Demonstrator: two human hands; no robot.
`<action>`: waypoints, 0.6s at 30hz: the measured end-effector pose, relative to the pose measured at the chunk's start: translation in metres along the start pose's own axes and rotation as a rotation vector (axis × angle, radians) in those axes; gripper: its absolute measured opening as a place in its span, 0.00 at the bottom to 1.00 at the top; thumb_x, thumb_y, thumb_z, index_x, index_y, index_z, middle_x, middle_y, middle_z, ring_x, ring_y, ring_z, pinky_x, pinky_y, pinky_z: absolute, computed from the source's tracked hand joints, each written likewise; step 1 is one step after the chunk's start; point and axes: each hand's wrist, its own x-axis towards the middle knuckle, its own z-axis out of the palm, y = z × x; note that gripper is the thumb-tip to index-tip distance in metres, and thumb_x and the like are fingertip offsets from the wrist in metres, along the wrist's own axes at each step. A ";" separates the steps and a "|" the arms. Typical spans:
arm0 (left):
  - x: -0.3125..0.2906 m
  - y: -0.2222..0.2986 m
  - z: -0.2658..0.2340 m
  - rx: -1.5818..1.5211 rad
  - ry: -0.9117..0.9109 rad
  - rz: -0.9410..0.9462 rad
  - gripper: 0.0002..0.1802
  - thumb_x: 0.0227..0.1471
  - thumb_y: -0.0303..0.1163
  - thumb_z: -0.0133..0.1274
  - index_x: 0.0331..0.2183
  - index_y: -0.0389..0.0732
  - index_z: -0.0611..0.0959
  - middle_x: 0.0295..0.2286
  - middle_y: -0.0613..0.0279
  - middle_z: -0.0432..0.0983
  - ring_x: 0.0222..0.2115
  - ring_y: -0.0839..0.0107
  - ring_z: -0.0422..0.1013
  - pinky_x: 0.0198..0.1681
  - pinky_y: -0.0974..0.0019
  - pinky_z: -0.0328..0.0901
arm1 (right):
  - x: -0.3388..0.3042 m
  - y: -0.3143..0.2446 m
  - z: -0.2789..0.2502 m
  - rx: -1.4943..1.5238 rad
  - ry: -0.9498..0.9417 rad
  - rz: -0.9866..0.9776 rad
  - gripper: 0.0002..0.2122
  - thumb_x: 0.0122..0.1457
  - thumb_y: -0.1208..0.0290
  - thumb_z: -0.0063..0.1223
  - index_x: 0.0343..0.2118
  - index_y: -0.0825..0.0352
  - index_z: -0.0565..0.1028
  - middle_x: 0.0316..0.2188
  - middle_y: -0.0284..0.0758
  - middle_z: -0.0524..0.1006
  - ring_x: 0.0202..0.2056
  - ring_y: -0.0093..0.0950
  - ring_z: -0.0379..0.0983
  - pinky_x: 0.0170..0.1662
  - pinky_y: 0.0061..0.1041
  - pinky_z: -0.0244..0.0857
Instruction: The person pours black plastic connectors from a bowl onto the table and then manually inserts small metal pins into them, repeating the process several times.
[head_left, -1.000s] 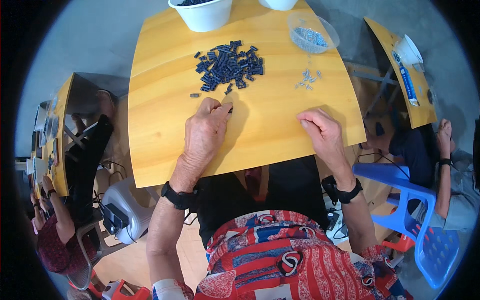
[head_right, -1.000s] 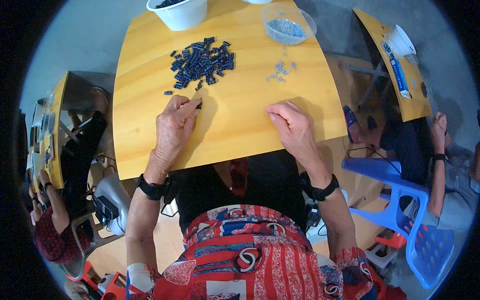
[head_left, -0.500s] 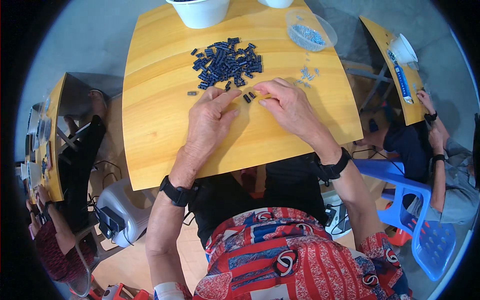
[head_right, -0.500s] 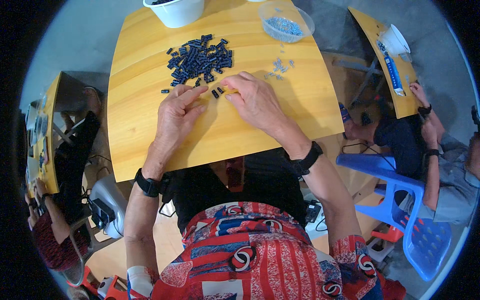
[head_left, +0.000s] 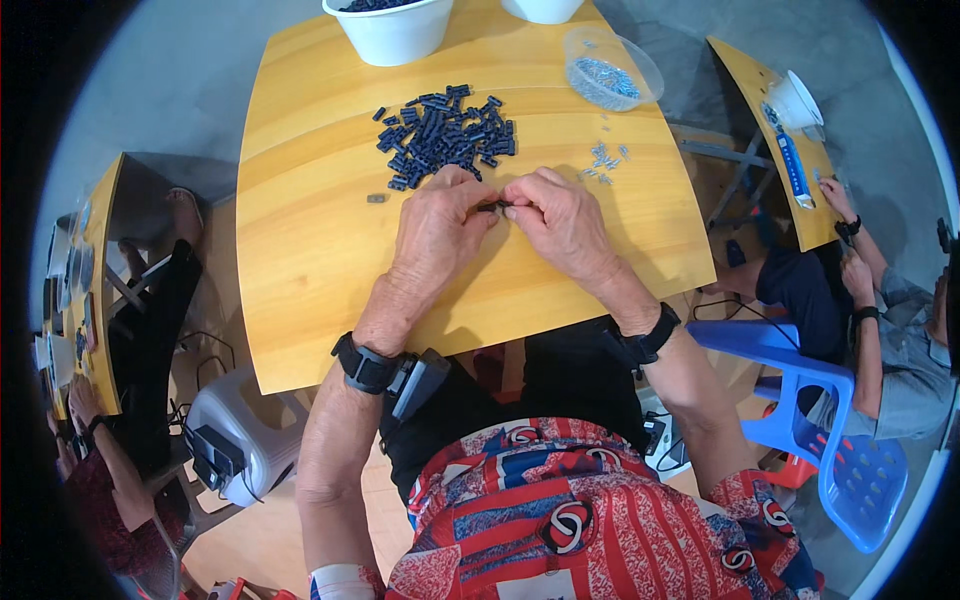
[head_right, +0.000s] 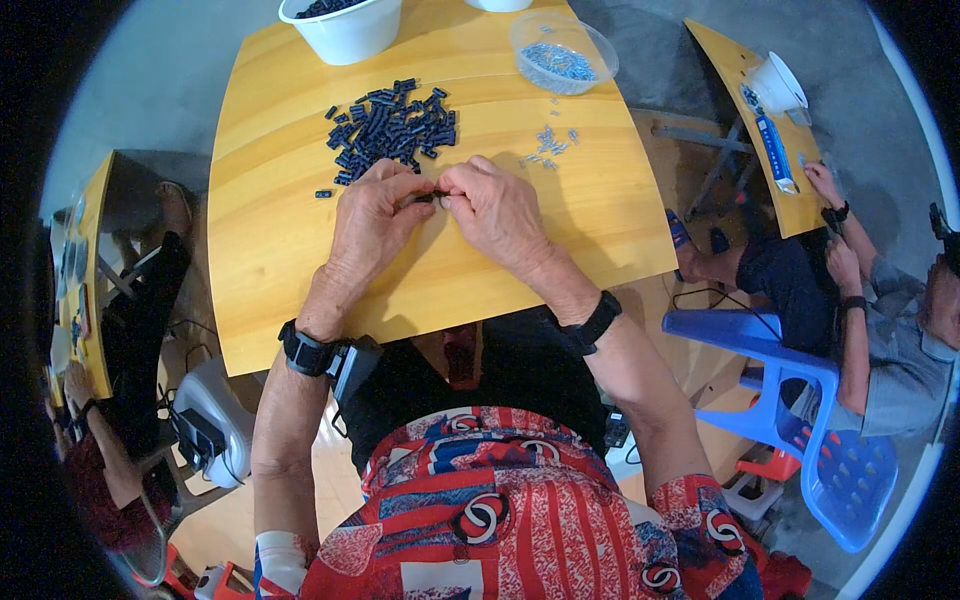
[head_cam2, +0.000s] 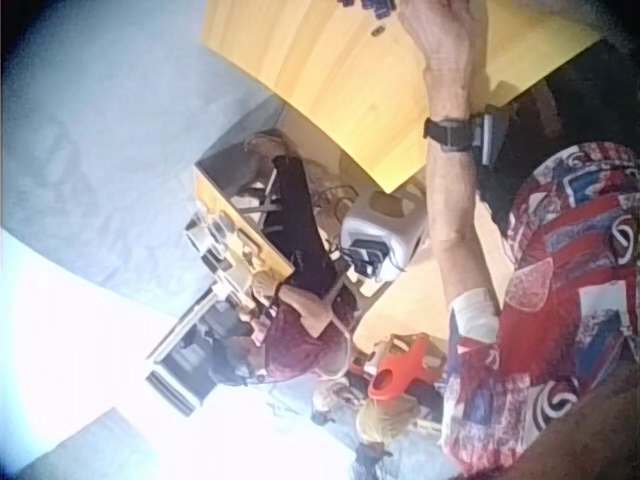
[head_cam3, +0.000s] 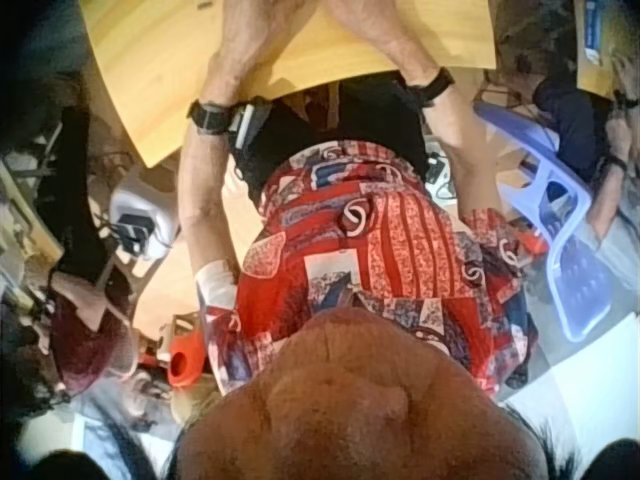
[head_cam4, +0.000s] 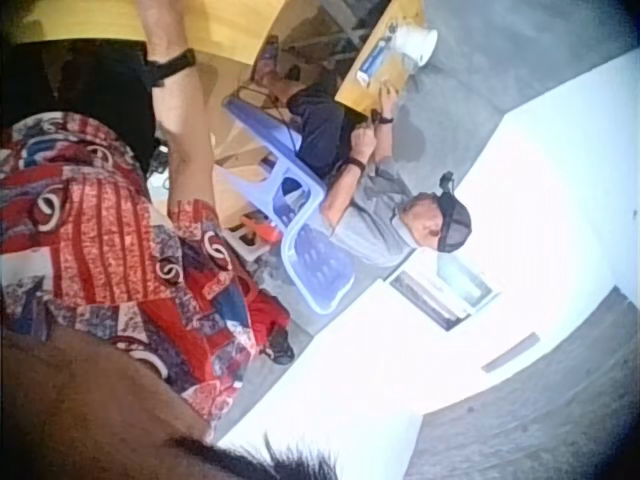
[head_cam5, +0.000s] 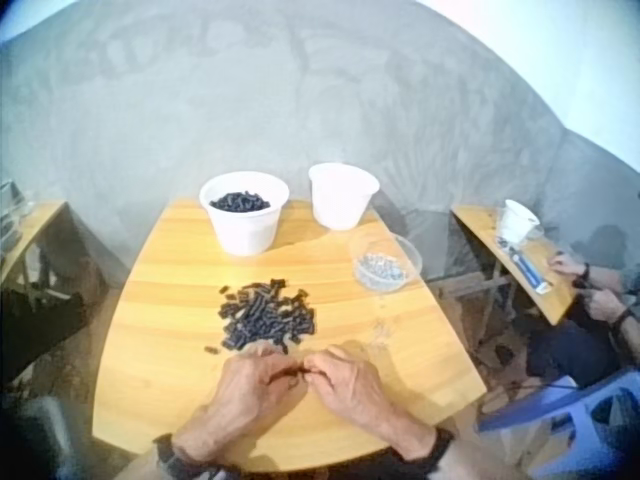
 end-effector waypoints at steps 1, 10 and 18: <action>0.001 -0.001 0.000 -0.003 0.004 0.018 0.12 0.38 0.23 0.60 0.32 0.39 0.82 0.26 0.59 0.73 0.27 0.65 0.70 0.31 0.66 0.65 | 0.000 0.000 0.000 0.001 0.018 -0.006 0.03 0.49 0.75 0.52 0.29 0.65 0.73 0.26 0.36 0.73 0.29 0.38 0.72 0.30 0.34 0.65; 0.002 0.004 -0.013 -0.136 -0.063 -0.089 0.14 0.36 0.23 0.60 0.32 0.37 0.81 0.26 0.57 0.72 0.28 0.61 0.70 0.32 0.63 0.66 | -0.001 -0.002 0.002 -0.031 0.048 0.024 0.02 0.51 0.76 0.51 0.28 0.66 0.73 0.26 0.37 0.74 0.29 0.37 0.73 0.30 0.33 0.66; 0.002 -0.004 -0.019 -0.096 -0.072 -0.065 0.15 0.36 0.24 0.61 0.32 0.36 0.81 0.25 0.56 0.71 0.28 0.60 0.70 0.32 0.63 0.65 | 0.000 -0.004 0.003 0.059 0.016 0.078 0.06 0.48 0.76 0.55 0.30 0.66 0.73 0.26 0.36 0.74 0.28 0.33 0.74 0.30 0.29 0.67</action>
